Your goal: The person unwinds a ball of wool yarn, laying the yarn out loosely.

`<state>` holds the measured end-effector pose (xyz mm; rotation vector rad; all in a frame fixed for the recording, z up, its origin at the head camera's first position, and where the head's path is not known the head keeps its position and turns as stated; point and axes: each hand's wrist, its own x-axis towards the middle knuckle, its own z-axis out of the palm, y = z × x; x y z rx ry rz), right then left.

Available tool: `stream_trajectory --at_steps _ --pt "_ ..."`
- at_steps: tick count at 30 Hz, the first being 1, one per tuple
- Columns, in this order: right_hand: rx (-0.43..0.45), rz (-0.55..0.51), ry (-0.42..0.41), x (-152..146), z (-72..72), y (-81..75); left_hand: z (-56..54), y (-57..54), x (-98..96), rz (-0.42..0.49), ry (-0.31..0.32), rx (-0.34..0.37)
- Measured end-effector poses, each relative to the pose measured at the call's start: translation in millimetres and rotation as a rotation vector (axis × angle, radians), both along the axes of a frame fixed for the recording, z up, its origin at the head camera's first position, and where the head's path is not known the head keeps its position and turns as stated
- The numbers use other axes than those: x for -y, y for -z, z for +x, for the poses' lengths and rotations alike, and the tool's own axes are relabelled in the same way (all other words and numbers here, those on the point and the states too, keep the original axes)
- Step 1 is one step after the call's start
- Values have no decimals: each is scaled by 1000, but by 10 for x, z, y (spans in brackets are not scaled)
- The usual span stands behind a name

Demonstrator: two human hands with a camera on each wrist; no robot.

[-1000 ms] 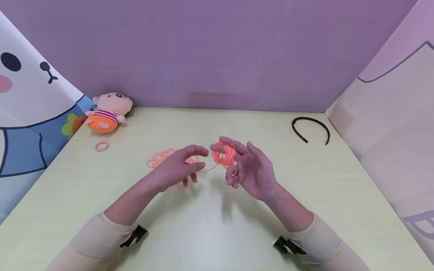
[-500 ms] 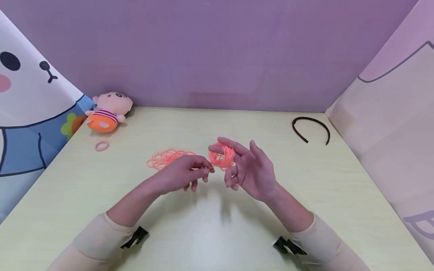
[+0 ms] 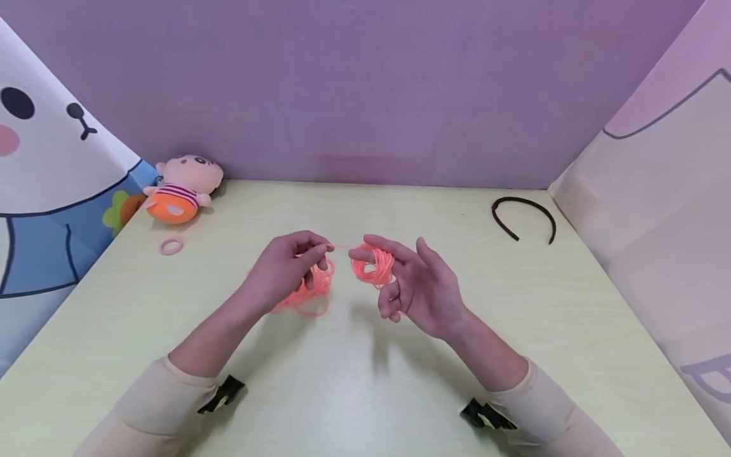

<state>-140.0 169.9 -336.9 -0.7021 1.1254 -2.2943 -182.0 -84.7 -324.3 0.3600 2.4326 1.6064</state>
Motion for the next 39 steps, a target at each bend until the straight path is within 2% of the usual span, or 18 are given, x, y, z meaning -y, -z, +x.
stream_trajectory --at_steps 5,10,16,21,26,33,36,39 --pt "-12 23 15 -1 -2 9 -4 -66 36 53 -65 -69" --pt "6 34 42 1 -1 2 7 -110 58 141 -98 -93" --pt "9 66 45 11 1 -16 32 -137 57 193 -85 -136" --pt "-14 154 48 17 9 -32 63 -163 49 227 -73 -167" --pt "7 236 64 26 9 -26 97 -181 47 272 -58 -190" --pt "41 183 120 24 4 -35 111 -175 45 315 -7 -218" --pt "68 160 164 22 -1 -46 109 -183 51 325 -24 -232" --pt "102 139 207 24 -7 -58 91 -198 74 328 -76 -230"
